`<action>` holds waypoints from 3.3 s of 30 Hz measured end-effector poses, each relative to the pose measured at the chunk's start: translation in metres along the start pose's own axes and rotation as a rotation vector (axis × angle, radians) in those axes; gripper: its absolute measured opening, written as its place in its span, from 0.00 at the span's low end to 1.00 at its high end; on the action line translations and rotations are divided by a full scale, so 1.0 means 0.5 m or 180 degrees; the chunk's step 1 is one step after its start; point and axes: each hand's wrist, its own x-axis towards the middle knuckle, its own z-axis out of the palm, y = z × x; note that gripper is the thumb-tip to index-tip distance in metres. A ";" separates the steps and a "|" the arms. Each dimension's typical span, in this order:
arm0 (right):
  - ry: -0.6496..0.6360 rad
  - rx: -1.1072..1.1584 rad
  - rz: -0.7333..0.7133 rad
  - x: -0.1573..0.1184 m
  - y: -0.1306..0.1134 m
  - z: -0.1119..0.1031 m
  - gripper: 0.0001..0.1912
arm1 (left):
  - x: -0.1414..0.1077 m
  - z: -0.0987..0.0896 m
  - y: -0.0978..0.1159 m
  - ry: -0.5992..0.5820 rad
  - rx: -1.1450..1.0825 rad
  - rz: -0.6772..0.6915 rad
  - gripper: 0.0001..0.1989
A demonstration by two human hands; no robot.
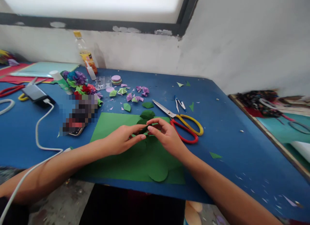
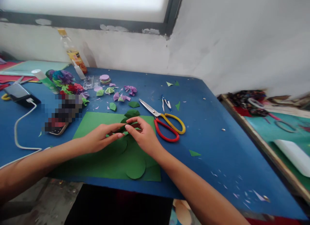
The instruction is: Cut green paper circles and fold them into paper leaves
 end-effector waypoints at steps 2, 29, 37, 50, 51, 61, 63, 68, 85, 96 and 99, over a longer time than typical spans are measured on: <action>-0.0031 -0.0018 -0.0017 0.000 -0.002 0.002 0.12 | 0.002 0.001 -0.001 -0.0009 -0.0102 -0.0104 0.21; 0.0218 -0.0558 -0.1136 -0.011 -0.004 -0.001 0.11 | 0.012 -0.014 -0.008 0.0019 -0.2560 -0.0750 0.23; 0.0106 -0.0675 -0.1055 -0.013 -0.012 0.000 0.13 | 0.017 -0.004 0.003 0.0180 -0.2170 -0.0906 0.16; -0.0195 0.0235 0.0053 -0.006 -0.006 0.008 0.13 | 0.019 -0.005 -0.001 0.0457 -0.2127 -0.0830 0.14; -0.0183 0.0222 0.0043 -0.006 -0.008 0.008 0.12 | 0.019 -0.005 -0.001 0.0457 -0.2119 -0.0826 0.13; -0.0160 0.0125 0.0008 -0.007 -0.011 0.006 0.11 | 0.018 -0.006 0.003 0.0441 -0.2089 -0.0786 0.14; -0.0159 0.0110 0.0001 -0.008 -0.011 0.006 0.11 | 0.017 -0.006 0.002 0.0433 -0.2061 -0.0766 0.14; -0.0190 0.0047 -0.0035 -0.009 -0.010 0.006 0.11 | 0.015 -0.007 0.003 0.0441 -0.1892 -0.0675 0.13; 0.0093 0.0217 -0.0171 -0.011 -0.017 0.006 0.11 | 0.010 -0.019 0.018 0.0342 -0.1624 -0.0798 0.11; 0.0017 0.0337 -0.0034 -0.009 -0.012 0.005 0.13 | 0.010 -0.020 0.020 0.0366 -0.1566 -0.0799 0.14; 0.0030 0.0266 -0.0027 -0.010 -0.014 0.005 0.12 | 0.009 -0.020 0.019 0.0377 -0.1577 -0.0806 0.14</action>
